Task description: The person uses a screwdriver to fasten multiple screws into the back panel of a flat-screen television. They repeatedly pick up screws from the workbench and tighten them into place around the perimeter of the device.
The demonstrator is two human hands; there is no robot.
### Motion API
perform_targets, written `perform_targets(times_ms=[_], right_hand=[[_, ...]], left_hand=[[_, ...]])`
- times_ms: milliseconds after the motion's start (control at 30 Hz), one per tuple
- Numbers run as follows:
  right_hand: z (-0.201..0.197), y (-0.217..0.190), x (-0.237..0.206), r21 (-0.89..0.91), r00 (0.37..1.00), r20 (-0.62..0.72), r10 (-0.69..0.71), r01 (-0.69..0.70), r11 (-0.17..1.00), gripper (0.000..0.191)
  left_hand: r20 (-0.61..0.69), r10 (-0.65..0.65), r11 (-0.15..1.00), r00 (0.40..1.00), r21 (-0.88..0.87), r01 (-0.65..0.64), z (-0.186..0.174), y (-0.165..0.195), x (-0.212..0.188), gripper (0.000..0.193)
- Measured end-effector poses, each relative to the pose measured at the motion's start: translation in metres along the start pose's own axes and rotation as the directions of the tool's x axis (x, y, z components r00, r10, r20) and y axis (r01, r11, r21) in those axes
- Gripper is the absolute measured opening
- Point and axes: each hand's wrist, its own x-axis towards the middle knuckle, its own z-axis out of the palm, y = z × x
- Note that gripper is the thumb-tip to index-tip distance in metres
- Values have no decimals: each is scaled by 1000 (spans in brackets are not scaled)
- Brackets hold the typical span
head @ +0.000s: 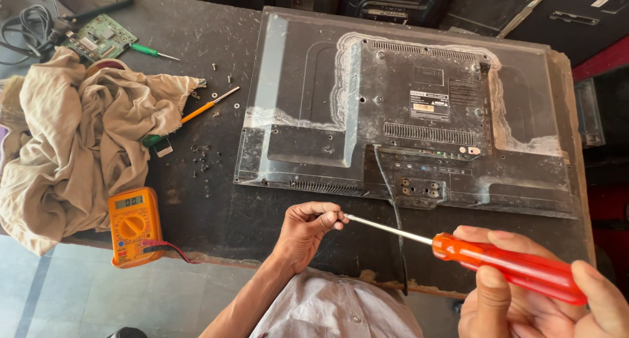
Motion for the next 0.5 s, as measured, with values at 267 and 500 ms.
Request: perform_targets(times_ms=[267, 500], right_hand=[[5, 10, 4, 151, 994, 6, -113, 111, 982, 44], [-1, 37, -1, 8, 960, 102, -260, 260, 966, 54]], left_hand=[[-3, -33, 999, 999, -27, 33, 0, -5, 7, 12], [-11, -56, 998, 998, -40, 56, 2, -3, 4, 11]])
